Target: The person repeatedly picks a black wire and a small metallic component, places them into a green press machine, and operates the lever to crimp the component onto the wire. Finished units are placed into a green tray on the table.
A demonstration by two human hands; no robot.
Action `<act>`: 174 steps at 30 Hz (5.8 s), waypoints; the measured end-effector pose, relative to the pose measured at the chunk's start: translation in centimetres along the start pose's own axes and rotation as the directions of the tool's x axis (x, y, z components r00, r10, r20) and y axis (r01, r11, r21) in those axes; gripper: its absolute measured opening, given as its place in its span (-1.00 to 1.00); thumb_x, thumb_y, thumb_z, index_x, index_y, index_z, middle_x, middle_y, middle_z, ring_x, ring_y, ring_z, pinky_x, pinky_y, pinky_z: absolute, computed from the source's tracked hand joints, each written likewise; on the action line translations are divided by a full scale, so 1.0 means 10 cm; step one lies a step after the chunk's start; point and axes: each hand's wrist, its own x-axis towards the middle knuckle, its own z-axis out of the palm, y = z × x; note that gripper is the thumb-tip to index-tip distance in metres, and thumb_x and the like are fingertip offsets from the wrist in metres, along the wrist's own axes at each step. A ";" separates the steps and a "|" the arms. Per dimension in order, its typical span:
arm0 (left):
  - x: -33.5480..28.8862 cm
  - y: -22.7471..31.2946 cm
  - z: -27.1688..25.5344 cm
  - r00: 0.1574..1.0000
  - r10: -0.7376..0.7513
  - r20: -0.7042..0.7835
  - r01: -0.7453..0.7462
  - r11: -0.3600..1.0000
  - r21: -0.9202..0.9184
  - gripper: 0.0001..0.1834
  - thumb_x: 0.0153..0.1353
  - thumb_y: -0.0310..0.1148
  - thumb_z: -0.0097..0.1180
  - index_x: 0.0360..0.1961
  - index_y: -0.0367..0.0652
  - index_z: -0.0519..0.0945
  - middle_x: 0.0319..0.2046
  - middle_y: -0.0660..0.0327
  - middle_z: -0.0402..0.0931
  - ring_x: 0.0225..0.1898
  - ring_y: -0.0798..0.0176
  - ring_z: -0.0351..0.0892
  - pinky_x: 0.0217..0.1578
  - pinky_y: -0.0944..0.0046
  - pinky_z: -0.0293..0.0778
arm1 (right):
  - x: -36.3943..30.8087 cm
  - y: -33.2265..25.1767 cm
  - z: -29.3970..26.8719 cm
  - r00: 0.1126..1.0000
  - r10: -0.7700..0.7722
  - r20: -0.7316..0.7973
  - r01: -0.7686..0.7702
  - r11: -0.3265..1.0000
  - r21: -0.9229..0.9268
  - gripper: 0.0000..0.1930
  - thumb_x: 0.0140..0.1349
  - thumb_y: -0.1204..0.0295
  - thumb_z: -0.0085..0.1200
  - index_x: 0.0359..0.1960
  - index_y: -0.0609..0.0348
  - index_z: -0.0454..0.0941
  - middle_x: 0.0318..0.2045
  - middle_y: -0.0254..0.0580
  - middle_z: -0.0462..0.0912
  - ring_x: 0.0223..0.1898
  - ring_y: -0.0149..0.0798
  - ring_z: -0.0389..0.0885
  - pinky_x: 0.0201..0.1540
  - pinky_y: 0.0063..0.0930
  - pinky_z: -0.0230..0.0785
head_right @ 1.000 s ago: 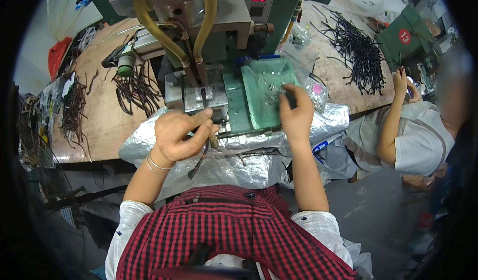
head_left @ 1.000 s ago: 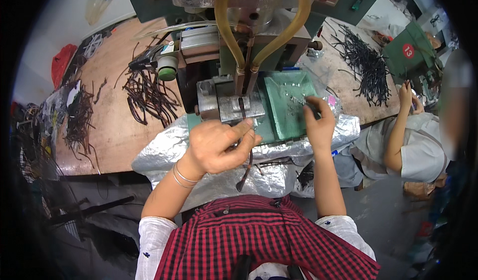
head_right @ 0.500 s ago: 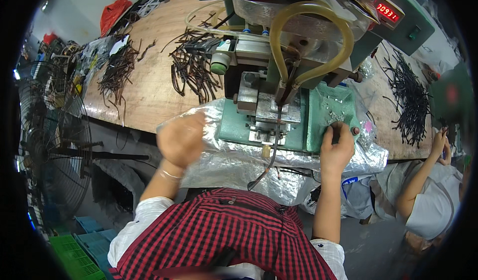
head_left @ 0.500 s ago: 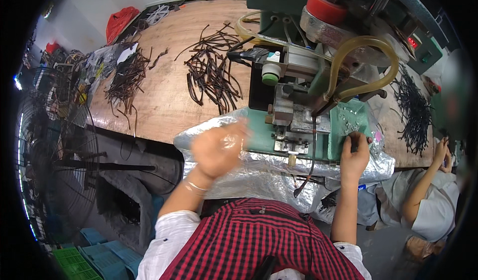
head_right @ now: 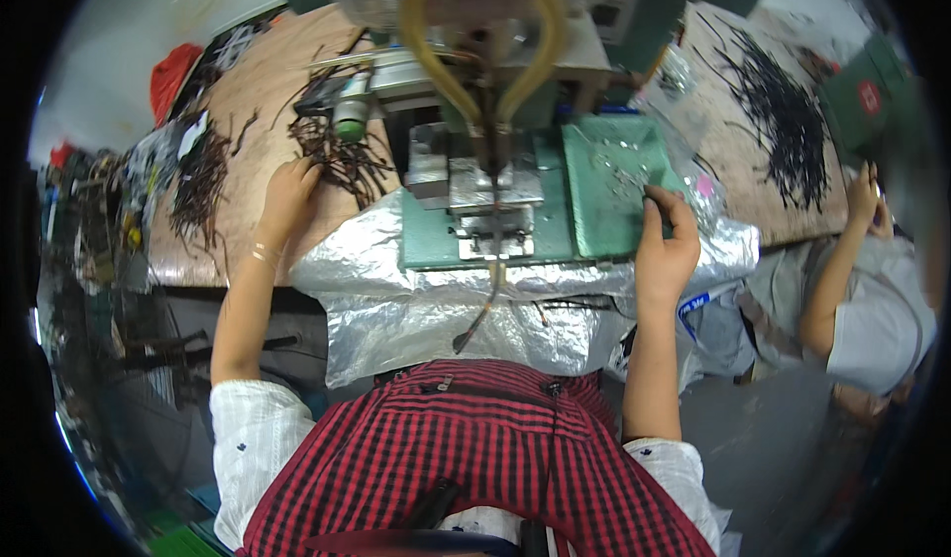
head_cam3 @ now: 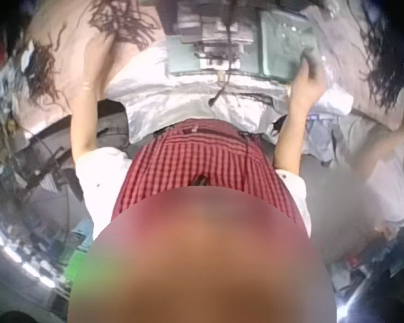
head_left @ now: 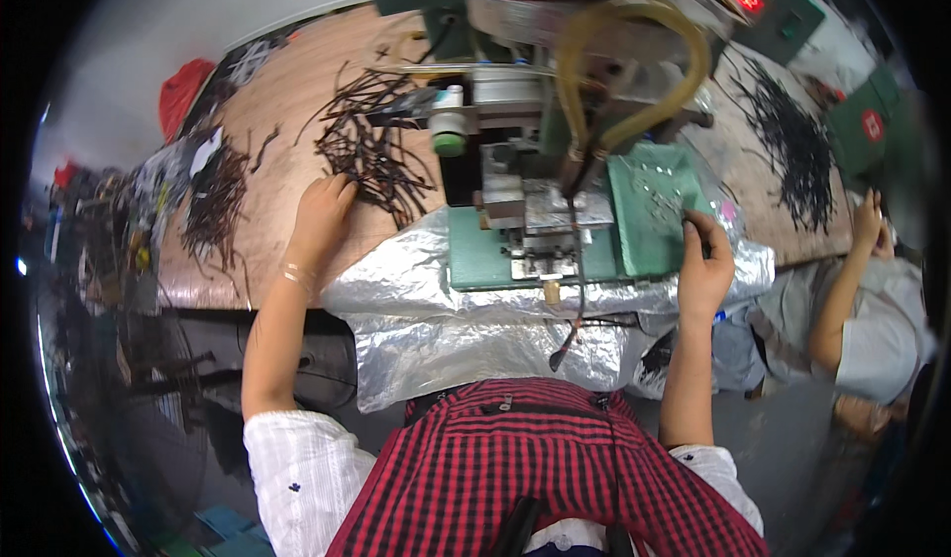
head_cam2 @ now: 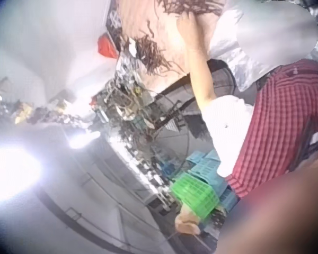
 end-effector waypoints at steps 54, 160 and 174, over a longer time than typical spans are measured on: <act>1.06 2.64 -1.37 0.763 0.018 0.646 0.417 -0.777 -0.471 -0.53 0.52 -0.01 -0.07 -0.11 -0.27 0.57 -0.57 0.24 0.57 -0.73 0.49 0.32 -0.71 0.50 0.18 | 0.02 -0.23 0.18 0.944 -0.227 0.239 0.321 0.797 -0.512 -0.89 0.05 0.48 0.31 -0.42 0.21 0.63 -0.33 0.00 0.62 -0.18 0.10 0.58 -0.05 -0.03 0.42; 1.27 1.66 -1.64 0.685 -0.542 -0.486 -0.468 0.184 -0.865 -0.85 0.36 -0.57 0.15 -0.14 -0.47 0.60 -0.27 -0.08 0.67 -0.28 0.12 0.73 -0.39 0.20 0.79 | -0.26 -1.43 0.87 0.969 -0.019 0.246 -0.170 0.675 0.718 -0.60 0.23 0.62 0.23 0.06 0.34 0.37 -0.11 -0.12 0.66 -0.10 -0.37 0.67 0.02 -0.52 0.48; 1.29 1.65 -1.69 0.692 -0.546 -0.472 -0.419 0.228 -0.879 -0.86 0.36 -0.58 0.15 -0.16 -0.50 0.62 -0.27 -0.07 0.68 -0.31 0.13 0.73 -0.33 0.20 0.78 | -0.14 -1.46 0.78 0.962 -0.113 0.250 -0.052 0.820 0.571 -0.55 0.20 0.59 0.27 0.11 0.39 0.41 -0.09 -0.03 0.73 -0.03 -0.31 0.67 0.12 -0.46 0.42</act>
